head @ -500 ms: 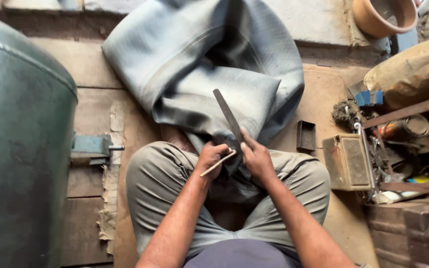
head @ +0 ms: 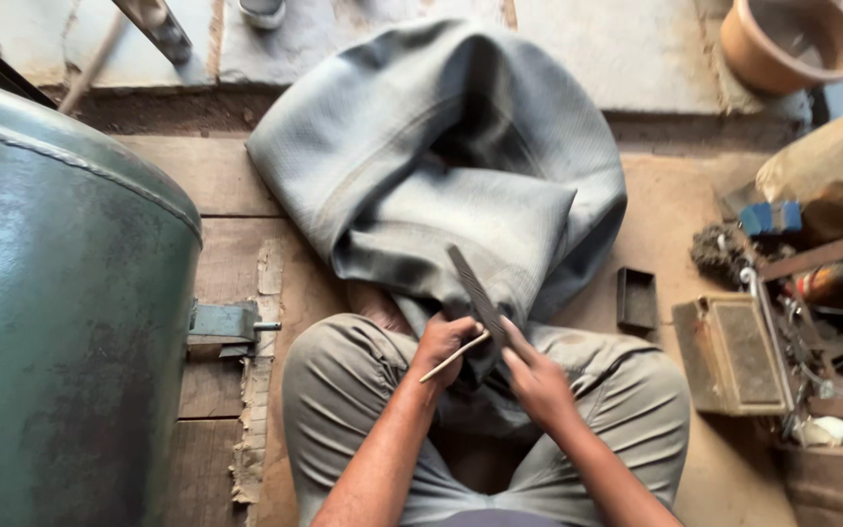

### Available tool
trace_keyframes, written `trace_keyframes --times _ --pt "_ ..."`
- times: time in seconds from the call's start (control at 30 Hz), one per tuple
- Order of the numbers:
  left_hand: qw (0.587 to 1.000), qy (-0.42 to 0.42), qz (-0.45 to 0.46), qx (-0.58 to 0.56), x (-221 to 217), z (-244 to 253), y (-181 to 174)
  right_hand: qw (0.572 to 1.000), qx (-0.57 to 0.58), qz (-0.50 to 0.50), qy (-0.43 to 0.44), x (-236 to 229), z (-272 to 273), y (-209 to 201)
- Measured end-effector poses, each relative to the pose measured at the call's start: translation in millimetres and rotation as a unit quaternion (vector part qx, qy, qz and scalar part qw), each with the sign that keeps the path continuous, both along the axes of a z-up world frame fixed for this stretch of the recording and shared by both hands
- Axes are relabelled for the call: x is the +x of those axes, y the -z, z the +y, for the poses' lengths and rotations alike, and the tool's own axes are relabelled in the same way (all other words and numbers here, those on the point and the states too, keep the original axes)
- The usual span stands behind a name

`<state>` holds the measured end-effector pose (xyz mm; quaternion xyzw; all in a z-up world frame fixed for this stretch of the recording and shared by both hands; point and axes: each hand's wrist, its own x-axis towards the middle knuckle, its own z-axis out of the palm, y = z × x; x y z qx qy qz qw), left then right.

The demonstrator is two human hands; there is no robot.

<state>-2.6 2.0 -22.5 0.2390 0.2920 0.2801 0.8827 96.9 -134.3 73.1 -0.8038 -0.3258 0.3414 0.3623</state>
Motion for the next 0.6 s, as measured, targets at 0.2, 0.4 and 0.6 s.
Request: trace_keyframes --times 0.2,0.4,0.6 --pt "1.0 0.0 0.011 0.003 -0.4 1.7 -7.2 0.982 0.145 -0.114 -0.043 17.3 43.9 8.5" --pt "0.999 -0.025 0.034 -0.007 3.2 -5.8 -7.4 0.991 -0.021 0.128 0.022 5.9 -51.7 -6.7" --pt "0.999 -0.024 0.047 -0.005 4.2 -1.3 4.4 0.995 0.056 -0.07 -0.051 12.1 -18.0 15.7"
